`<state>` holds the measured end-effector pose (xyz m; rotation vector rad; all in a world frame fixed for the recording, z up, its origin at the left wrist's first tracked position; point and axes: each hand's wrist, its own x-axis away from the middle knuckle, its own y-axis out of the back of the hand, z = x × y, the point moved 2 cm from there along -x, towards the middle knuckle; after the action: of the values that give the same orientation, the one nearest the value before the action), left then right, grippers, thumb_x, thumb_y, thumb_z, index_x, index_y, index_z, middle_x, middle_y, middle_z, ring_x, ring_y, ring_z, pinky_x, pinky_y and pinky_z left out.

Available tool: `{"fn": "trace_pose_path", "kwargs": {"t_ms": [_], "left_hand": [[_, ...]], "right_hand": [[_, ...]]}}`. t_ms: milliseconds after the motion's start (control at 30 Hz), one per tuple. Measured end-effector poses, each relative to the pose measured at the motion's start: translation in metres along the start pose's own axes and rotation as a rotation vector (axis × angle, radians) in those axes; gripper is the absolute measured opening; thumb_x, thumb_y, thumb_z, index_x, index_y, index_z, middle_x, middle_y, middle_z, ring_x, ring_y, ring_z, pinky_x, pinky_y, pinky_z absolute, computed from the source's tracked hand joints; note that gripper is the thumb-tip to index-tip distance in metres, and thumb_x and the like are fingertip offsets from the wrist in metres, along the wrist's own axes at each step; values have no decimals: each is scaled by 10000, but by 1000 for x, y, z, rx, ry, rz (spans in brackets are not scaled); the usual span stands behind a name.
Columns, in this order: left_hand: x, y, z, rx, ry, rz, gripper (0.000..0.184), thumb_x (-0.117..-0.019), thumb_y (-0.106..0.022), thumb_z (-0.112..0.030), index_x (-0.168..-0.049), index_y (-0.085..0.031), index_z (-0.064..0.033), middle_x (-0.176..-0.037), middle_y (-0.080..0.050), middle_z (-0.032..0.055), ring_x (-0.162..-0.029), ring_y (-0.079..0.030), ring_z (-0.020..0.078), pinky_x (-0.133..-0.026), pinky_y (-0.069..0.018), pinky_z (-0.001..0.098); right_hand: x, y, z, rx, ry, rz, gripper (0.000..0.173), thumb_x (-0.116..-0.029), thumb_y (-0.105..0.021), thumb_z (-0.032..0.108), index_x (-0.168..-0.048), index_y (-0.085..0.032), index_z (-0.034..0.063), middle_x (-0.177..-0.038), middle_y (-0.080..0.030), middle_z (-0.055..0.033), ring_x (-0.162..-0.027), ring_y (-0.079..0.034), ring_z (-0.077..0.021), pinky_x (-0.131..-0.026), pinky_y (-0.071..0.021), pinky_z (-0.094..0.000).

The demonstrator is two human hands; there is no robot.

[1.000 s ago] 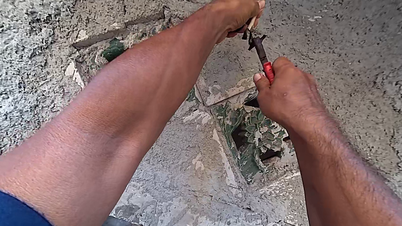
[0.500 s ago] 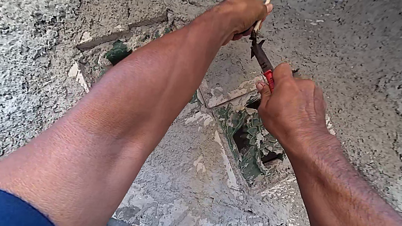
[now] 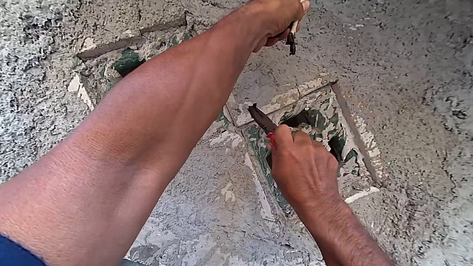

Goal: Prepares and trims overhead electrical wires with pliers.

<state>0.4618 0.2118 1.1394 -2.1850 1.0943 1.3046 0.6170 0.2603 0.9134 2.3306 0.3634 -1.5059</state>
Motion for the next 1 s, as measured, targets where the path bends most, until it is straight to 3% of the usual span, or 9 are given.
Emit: {"fn": "trace_pose_path", "kwargs": {"t_ms": [100,233,400,500,700,833,1000], "left_hand": [[-4,6,2,33,-14,38,157,-1030,-622,-246,-1018,-711,-117,-822,-694,-7,-575,-571,66,-502,-448,191],[-9,5,8,60,-22,61,196,-1049,-596,-280,-1053,-725,-133,-864,-710,-12,-617,-597,75,-531,-471,202],[-8,3,14,109,-26,57,186,-1058,-575,-254,-1078,-709,-127,-896,-729,-5,-637,-618,81,-532,-472,198],[-9,2,13,136,-30,73,176,-1055,-581,-234,-1067,-705,-110,-908,-723,11,-654,-619,93,-552,-485,204],[-9,3,14,118,-53,67,195,-1061,-574,-251,-1064,-711,-113,-902,-726,12,-635,-615,90,-531,-475,204],[-10,4,15,92,-76,66,193,-1062,-576,-250,-1128,-698,-115,-898,-737,2,-634,-622,82,-532,-472,197],[-10,6,19,100,-101,59,194,-1066,-568,-246,-1087,-706,-111,-877,-731,4,-634,-617,87,-536,-472,213]], "right_hand": [[-3,1,-23,-270,-205,128,320,-1071,-520,377,-1062,-544,57,-747,-606,-164,-671,-655,-396,-545,-504,-568],[-24,-9,-55,-787,-450,225,356,-1074,-482,462,-1103,-549,113,-760,-667,-72,-640,-694,-234,-592,-606,-478],[-46,3,-42,-1235,-560,307,363,-1098,-459,429,-1222,-533,96,-866,-716,-128,-744,-751,-269,-644,-649,-436],[-56,11,-32,-1336,-592,377,401,-1096,-434,460,-1279,-515,112,-929,-720,-163,-780,-760,-319,-654,-655,-458],[-71,16,-20,-1406,-622,380,427,-1096,-420,477,-1339,-497,135,-953,-709,-179,-782,-756,-330,-644,-652,-464],[-77,17,-18,-1432,-636,398,447,-1099,-401,481,-1338,-477,111,-923,-701,-199,-738,-753,-351,-638,-657,-490],[-77,15,-16,-1526,-612,438,484,-1094,-390,501,-1359,-452,101,-916,-705,-227,-740,-755,-392,-650,-659,-529]]}}
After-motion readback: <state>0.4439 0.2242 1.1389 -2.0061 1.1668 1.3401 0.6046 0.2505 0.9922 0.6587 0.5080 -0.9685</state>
